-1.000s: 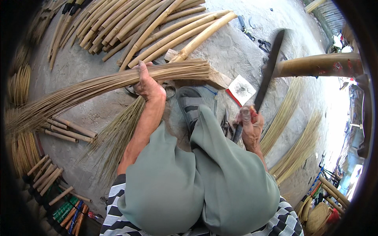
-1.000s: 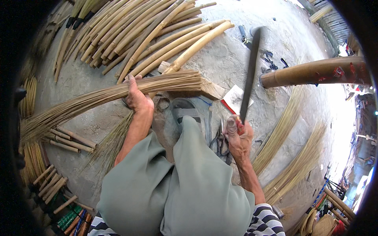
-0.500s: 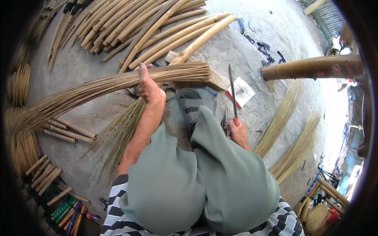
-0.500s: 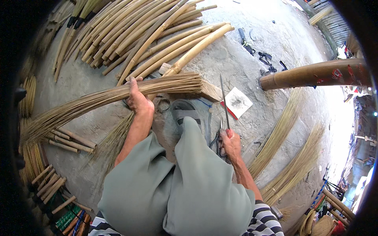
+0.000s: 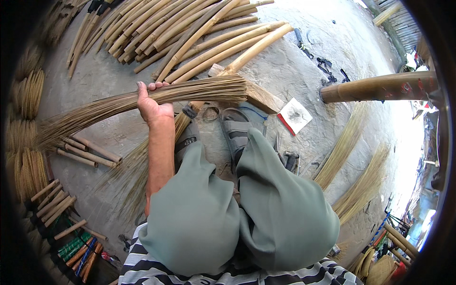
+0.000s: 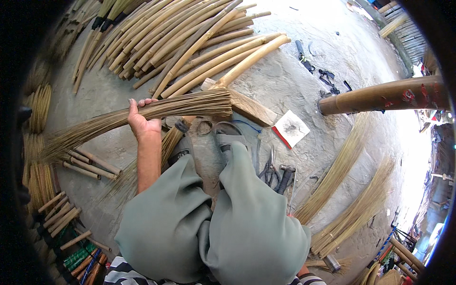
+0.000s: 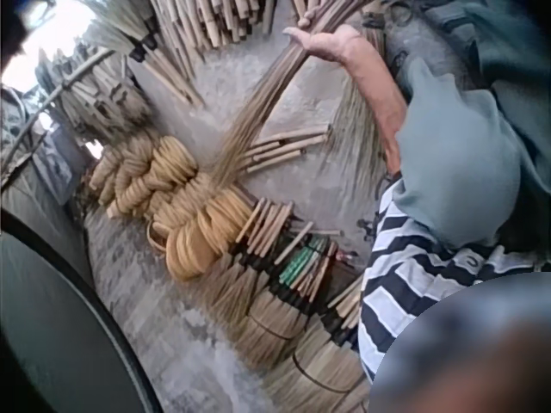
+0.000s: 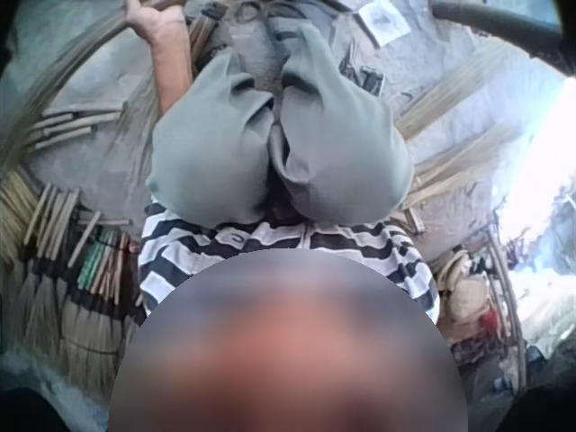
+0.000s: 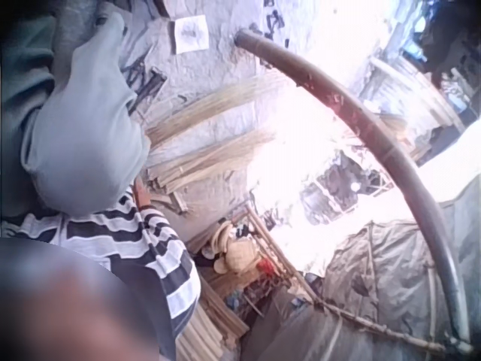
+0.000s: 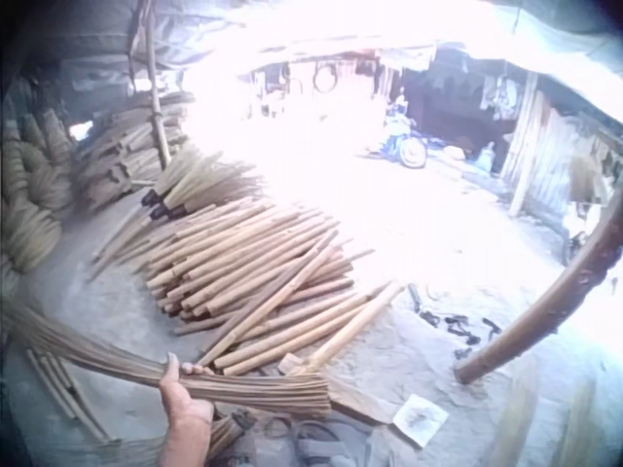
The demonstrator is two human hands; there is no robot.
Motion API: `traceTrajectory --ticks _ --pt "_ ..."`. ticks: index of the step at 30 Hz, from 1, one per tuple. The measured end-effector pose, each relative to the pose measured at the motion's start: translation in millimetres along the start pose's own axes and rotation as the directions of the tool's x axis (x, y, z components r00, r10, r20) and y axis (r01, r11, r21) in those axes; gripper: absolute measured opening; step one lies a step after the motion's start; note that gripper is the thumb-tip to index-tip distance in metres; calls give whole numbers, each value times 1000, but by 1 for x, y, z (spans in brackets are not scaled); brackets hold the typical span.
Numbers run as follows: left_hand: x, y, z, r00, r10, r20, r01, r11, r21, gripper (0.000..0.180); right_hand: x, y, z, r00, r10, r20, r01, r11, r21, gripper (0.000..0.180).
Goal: The person assembles a broom by gathering a bundle of straw-like bristles, aligning them, and securing them to a bamboo handle using a black strap. The person repeatedly wraps and tightens the strap around the junction of the bristles and handle.
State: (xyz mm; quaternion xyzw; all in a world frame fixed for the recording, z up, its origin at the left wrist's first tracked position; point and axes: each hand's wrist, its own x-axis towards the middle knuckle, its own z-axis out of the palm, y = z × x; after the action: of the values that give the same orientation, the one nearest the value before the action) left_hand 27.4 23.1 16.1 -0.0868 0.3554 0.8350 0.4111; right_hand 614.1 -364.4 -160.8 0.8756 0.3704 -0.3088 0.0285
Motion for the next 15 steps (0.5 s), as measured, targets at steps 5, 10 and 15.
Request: traceTrajectory --ticks 5,10,15 --pt "7 14 -4 995 -89 -41 88 996 -35 34 -8 -36 -49 973 -231 -1 231 973 0 40" --pt "20 23 -17 987 -149 -54 147 988 -41 37 -2 -172 -129 897 -436 -78 441 862 249 51" --pt "10 21 -12 974 -207 -93 206 978 -19 40 37 -384 -174 817 -499 -289 524 434 733 73"
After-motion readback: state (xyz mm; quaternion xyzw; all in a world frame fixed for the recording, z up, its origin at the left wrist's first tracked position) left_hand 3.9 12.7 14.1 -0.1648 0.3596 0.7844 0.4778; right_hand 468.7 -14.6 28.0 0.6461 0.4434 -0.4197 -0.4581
